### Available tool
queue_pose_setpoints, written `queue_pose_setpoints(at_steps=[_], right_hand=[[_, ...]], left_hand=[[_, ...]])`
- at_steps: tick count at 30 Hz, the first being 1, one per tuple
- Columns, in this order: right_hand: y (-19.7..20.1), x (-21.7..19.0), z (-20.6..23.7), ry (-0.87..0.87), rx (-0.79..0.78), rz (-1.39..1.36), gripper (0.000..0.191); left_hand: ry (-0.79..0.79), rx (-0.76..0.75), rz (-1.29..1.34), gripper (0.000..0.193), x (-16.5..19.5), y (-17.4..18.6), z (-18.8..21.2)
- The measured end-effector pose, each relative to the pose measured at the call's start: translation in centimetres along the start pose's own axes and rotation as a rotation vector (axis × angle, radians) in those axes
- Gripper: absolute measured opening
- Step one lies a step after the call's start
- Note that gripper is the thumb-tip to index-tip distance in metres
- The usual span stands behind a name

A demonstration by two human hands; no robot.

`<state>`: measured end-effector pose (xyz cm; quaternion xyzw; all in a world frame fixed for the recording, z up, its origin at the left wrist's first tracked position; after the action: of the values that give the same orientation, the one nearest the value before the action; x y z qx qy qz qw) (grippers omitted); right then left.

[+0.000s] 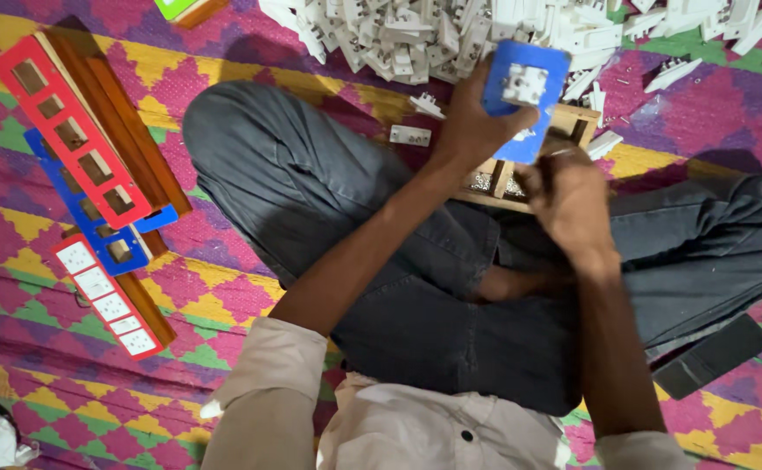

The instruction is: The person sits on the floor and assembles white plastic electrical switch modules into colored plastic frames. They pick up a frame, insert a switch module, and use a screwdriver to tighten screws from a wooden box. The person repeats this process with different colored frames and switch modules.

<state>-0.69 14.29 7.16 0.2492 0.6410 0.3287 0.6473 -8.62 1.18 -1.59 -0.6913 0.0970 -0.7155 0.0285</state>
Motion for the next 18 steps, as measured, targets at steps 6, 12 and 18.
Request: queue_pose_setpoints(at_steps=[6, 12, 18], right_hand=[[0.3, 6.6, -1.0, -0.419, 0.088, -0.977, 0.010], [-3.1, 9.3, -0.2, -0.650, -0.057, -1.529, 0.017], [-4.4, 9.8, 0.2, -0.785, -0.117, -1.631, 0.017]], left_hand=[[-0.291, -0.138, -0.622, 0.081, 2.6, -1.8, 1.2], [-0.007, -0.260, -0.003, 0.075, -0.5, -3.6, 1.9], [-0.113, -0.298, -0.006, 0.063, 0.2, -3.9, 1.9]])
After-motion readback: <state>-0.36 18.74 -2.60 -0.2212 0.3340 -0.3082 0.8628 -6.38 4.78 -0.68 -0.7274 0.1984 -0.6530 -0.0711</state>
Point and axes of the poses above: each hand's wrist, its own z-axis away from the middle knuckle, its own y-axis out of the back of the hand, x = y × z, the point moved 8 cm from there along -z, towards the middle knuckle, and after that the axes turned 8 degrees about -y, right-handed, at the moved point
